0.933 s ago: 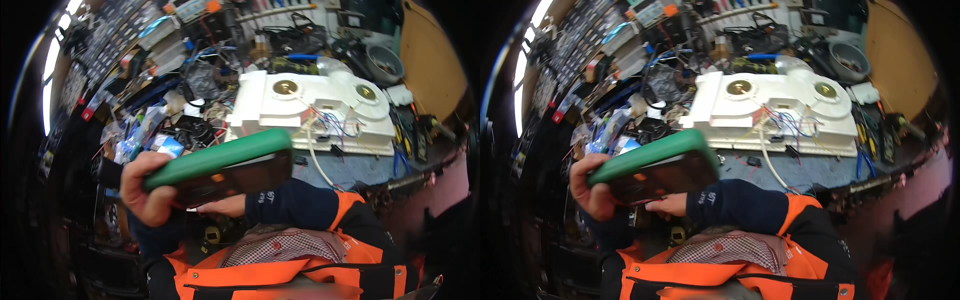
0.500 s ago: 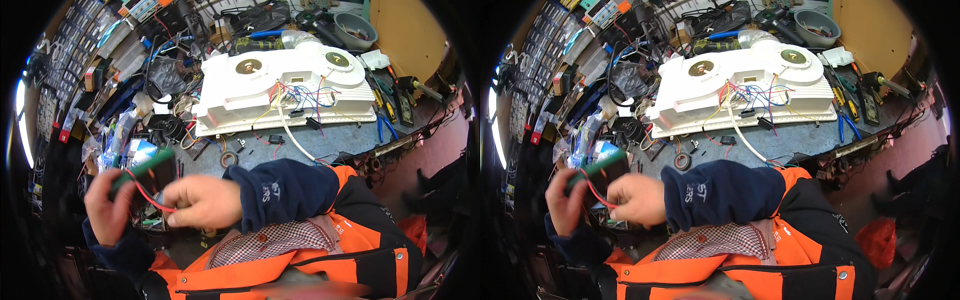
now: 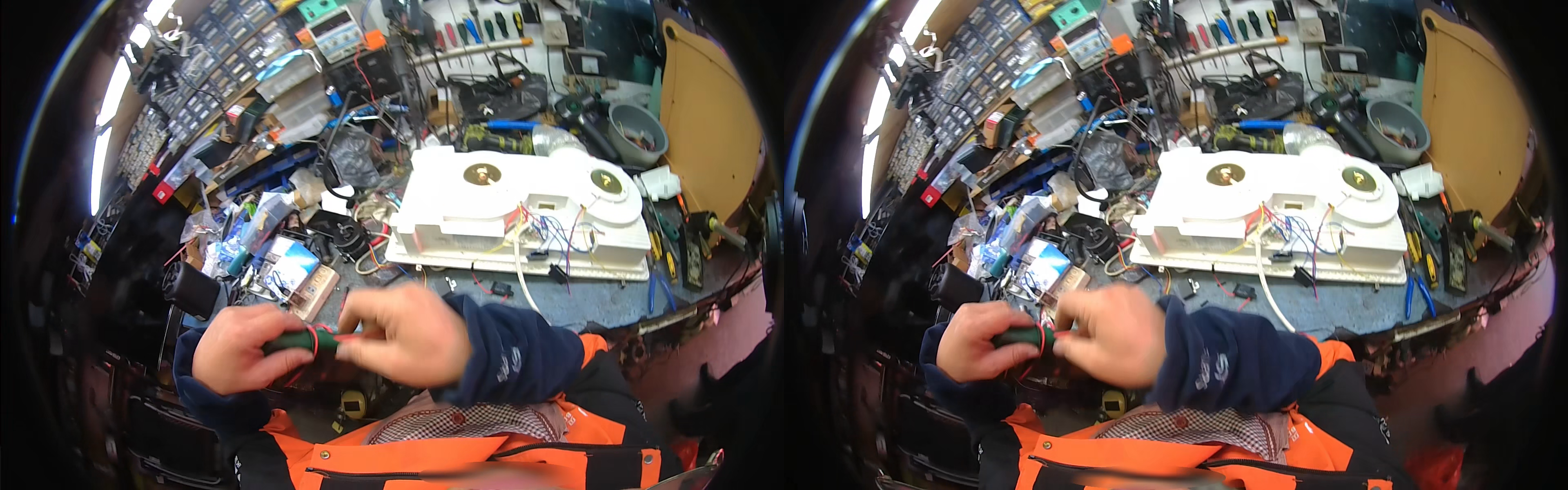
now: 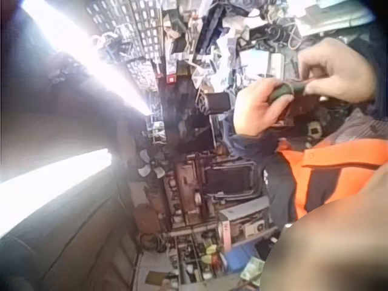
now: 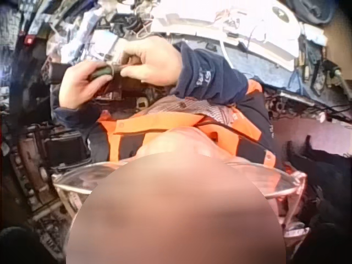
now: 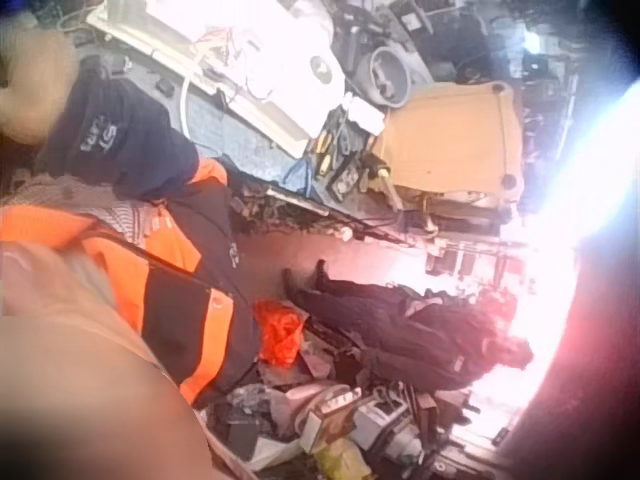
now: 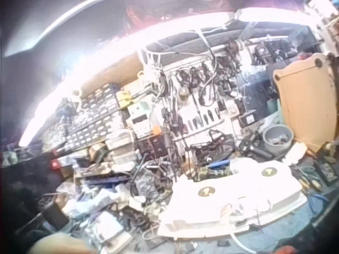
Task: The person works on a disassembled ceiling fan housing, stripping and twisting wires, taping connections, and using a multimeter to test continuity. They then solder wires to a small black component and reattach it to the fan assembly.
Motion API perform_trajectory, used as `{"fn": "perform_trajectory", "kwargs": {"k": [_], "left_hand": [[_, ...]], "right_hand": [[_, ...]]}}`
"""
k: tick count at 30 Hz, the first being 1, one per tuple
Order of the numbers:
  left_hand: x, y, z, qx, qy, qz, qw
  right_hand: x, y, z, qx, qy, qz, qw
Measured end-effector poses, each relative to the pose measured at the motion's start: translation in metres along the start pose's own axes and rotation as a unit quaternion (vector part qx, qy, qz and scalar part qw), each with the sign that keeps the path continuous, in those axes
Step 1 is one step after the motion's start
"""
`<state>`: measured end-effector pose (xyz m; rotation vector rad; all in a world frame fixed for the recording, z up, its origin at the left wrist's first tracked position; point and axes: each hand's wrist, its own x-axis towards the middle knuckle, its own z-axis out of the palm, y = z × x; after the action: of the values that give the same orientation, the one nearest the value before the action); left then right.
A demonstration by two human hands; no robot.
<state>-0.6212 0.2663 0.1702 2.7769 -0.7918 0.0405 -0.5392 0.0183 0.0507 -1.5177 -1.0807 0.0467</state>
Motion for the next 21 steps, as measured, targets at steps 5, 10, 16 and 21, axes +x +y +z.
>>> {"fn": "perform_trajectory", "kwargs": {"k": [5,10,16,21], "left_hand": [[0.002,-0.006,0.005,-0.041,0.342,-0.035,0.938],[0.015,-0.017,0.041,-0.175,0.490,0.013,0.854],[0.034,-0.030,0.049,-0.314,0.542,0.073,0.776],[0.022,-0.040,0.013,-0.493,0.335,0.077,0.799]], "right_hand": [[-0.010,0.002,0.028,0.457,-0.058,0.145,0.875],[-0.002,0.018,0.025,0.500,0.020,0.105,0.859],[-0.006,0.020,0.030,0.451,0.078,0.051,0.888],[-0.007,0.037,0.003,0.310,-0.140,0.154,0.928]]}}
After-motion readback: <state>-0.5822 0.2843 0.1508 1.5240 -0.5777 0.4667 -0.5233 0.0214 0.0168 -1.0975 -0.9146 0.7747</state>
